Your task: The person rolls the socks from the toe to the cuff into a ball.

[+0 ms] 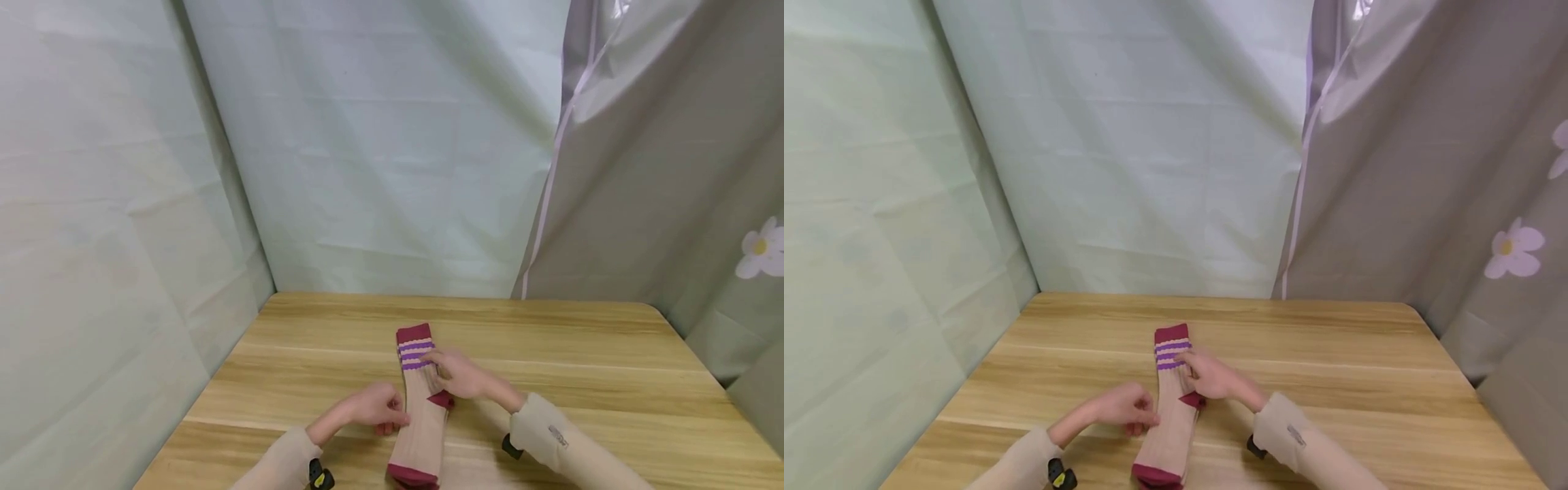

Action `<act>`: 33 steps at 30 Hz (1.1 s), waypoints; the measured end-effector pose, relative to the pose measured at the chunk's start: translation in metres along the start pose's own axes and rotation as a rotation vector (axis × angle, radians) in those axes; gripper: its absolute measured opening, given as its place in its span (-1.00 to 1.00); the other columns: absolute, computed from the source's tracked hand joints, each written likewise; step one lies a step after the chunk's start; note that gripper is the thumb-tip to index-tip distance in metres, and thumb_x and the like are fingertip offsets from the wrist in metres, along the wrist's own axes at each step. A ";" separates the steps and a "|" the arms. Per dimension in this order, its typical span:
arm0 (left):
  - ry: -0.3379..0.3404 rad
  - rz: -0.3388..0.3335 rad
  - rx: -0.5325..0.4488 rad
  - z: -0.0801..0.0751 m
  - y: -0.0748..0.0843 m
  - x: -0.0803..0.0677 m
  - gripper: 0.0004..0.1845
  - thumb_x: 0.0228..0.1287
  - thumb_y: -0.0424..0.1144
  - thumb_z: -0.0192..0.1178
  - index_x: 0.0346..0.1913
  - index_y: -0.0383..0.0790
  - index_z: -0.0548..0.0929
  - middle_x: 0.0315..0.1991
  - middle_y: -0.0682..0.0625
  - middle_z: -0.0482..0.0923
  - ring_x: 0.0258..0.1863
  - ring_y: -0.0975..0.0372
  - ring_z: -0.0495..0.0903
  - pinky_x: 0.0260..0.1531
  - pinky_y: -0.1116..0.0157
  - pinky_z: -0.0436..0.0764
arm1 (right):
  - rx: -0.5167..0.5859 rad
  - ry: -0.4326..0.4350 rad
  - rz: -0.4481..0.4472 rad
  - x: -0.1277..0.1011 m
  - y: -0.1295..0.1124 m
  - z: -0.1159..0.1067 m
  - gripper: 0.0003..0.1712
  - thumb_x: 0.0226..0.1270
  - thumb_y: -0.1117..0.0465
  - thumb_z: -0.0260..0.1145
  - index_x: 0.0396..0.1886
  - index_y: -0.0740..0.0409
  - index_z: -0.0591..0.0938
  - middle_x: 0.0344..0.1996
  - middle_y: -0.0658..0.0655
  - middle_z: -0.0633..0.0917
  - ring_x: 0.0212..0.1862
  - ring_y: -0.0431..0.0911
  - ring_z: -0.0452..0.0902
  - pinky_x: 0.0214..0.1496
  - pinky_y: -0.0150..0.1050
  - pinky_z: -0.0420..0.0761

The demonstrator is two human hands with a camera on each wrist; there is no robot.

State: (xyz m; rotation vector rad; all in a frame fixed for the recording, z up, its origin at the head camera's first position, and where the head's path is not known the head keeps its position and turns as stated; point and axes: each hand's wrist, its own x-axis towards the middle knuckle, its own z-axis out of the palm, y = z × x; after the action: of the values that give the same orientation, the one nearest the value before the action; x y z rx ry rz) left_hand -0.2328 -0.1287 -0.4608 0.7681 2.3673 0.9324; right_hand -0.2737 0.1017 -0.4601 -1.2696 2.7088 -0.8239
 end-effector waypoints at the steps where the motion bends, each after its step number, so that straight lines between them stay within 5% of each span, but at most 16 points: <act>1: 0.025 0.032 0.034 0.000 0.000 0.000 -0.71 0.31 -0.26 0.22 -0.55 -0.35 0.61 -0.74 0.06 0.47 -0.75 0.40 0.38 -0.72 0.50 0.33 | -0.034 0.004 -0.017 -0.002 0.000 0.001 -0.61 0.35 0.43 0.14 0.17 0.39 0.48 0.08 0.30 0.60 0.03 0.05 0.54 0.07 -0.09 0.57; 7: 0.118 0.201 0.155 0.004 -0.003 -0.002 -0.82 0.36 -0.25 0.17 -0.42 -0.19 0.66 -0.63 0.23 0.44 -0.67 0.53 0.31 -0.65 0.56 0.32 | -0.248 0.055 -0.120 -0.018 -0.007 0.004 -0.72 0.33 0.42 0.18 0.02 0.28 0.60 -0.05 0.16 0.66 -0.01 -0.05 0.58 0.02 -0.22 0.62; 12: 0.024 0.310 0.159 0.009 -0.003 -0.008 -0.79 0.36 -0.14 0.18 -0.39 -0.14 0.68 -0.53 0.15 0.62 -0.56 0.61 0.40 -0.53 0.58 0.48 | -0.366 0.114 -0.236 -0.029 -0.018 0.005 -0.82 0.26 0.38 0.28 -0.17 0.16 0.69 -0.20 0.04 0.69 -0.12 -0.15 0.61 -0.10 -0.35 0.63; 20: -0.176 0.379 0.163 0.019 0.011 -0.014 -0.81 0.24 -0.10 0.29 -0.38 -0.17 0.66 -0.54 0.14 0.59 -0.54 0.65 0.39 -0.51 0.61 0.48 | -0.254 0.059 -0.214 -0.042 -0.032 0.005 -0.82 0.29 0.35 0.25 -0.15 0.13 0.70 -0.27 -0.01 0.75 -0.25 -0.34 0.61 -0.23 -0.56 0.55; 24: -0.195 0.405 0.311 0.025 0.017 -0.016 -0.76 0.07 -0.06 0.44 -0.36 -0.12 0.65 -0.54 0.22 0.54 -0.55 0.68 0.36 -0.50 0.66 0.47 | -0.238 0.045 -0.249 -0.046 -0.038 0.006 -0.79 0.26 0.38 0.25 -0.14 0.15 0.69 -0.24 0.00 0.74 -0.21 -0.32 0.61 -0.21 -0.57 0.55; 30: -0.171 0.429 0.530 0.032 0.029 -0.018 -0.77 -0.02 -0.06 0.48 -0.42 -0.06 0.64 -0.60 0.31 0.44 -0.61 0.69 0.23 -0.57 0.73 0.32 | -0.143 -0.092 -0.218 -0.052 -0.050 0.007 -0.82 0.31 0.35 0.23 -0.14 0.12 0.67 -0.29 -0.04 0.73 -0.34 -0.44 0.45 -0.31 -0.67 0.42; 33: -0.172 0.437 0.553 0.035 0.033 -0.019 -0.85 0.00 -0.11 0.44 -0.46 -0.05 0.68 -0.65 0.34 0.40 -0.66 0.70 0.16 -0.64 0.71 0.28 | -0.154 -0.160 -0.226 -0.055 -0.056 0.009 -0.86 0.33 0.32 0.22 -0.19 0.08 0.66 -0.36 -0.10 0.69 -0.39 -0.47 0.38 -0.34 -0.70 0.38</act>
State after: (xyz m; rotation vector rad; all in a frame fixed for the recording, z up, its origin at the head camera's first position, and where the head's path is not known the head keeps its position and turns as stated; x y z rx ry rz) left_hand -0.1870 -0.1052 -0.4558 1.5551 2.3602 0.3220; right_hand -0.1952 0.1083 -0.4513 -1.6201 2.5777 -0.5095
